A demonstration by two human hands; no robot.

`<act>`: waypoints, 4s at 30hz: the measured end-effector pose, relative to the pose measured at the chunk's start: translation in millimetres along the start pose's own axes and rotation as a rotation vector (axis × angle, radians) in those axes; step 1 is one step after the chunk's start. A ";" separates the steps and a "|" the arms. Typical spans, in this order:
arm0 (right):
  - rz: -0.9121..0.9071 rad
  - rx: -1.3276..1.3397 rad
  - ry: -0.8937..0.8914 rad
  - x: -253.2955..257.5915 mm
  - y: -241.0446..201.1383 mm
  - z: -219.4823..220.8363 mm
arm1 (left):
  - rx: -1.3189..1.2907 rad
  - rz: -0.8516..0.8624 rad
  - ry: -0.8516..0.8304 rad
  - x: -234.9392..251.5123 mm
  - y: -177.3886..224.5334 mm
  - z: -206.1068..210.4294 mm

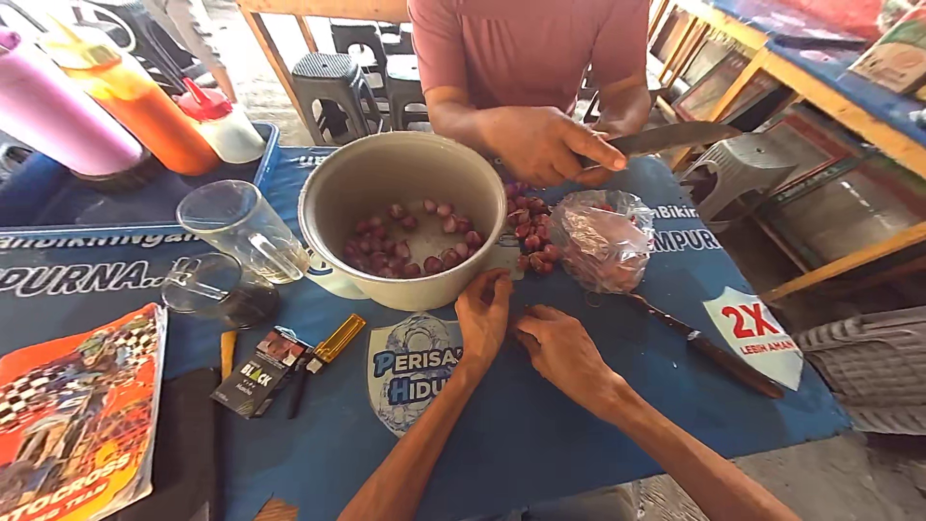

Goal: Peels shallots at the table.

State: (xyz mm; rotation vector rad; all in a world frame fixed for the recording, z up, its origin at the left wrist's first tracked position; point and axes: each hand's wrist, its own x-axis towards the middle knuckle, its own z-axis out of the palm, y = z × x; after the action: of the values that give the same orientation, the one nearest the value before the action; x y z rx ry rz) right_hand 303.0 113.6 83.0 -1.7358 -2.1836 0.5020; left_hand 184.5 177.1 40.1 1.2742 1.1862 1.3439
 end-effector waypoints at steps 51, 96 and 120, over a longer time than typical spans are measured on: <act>0.416 -0.108 0.717 -123.5 182.1 -15.2 | 0.690 0.608 0.239 14.0 124.2 -46.4; -0.074 1.151 -0.153 0.6 87.2 -19.9 | -0.474 -0.284 -0.407 3.1 6.0 5.2; -0.024 1.074 -0.034 -5.2 78.6 -14.7 | -0.383 -0.234 -0.433 0.0 3.3 4.5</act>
State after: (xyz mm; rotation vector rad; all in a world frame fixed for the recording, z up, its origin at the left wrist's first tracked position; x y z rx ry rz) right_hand 378.9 125.9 60.5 -1.0723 -1.4316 1.3668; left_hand 189.0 176.9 43.5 1.0412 0.7091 0.9969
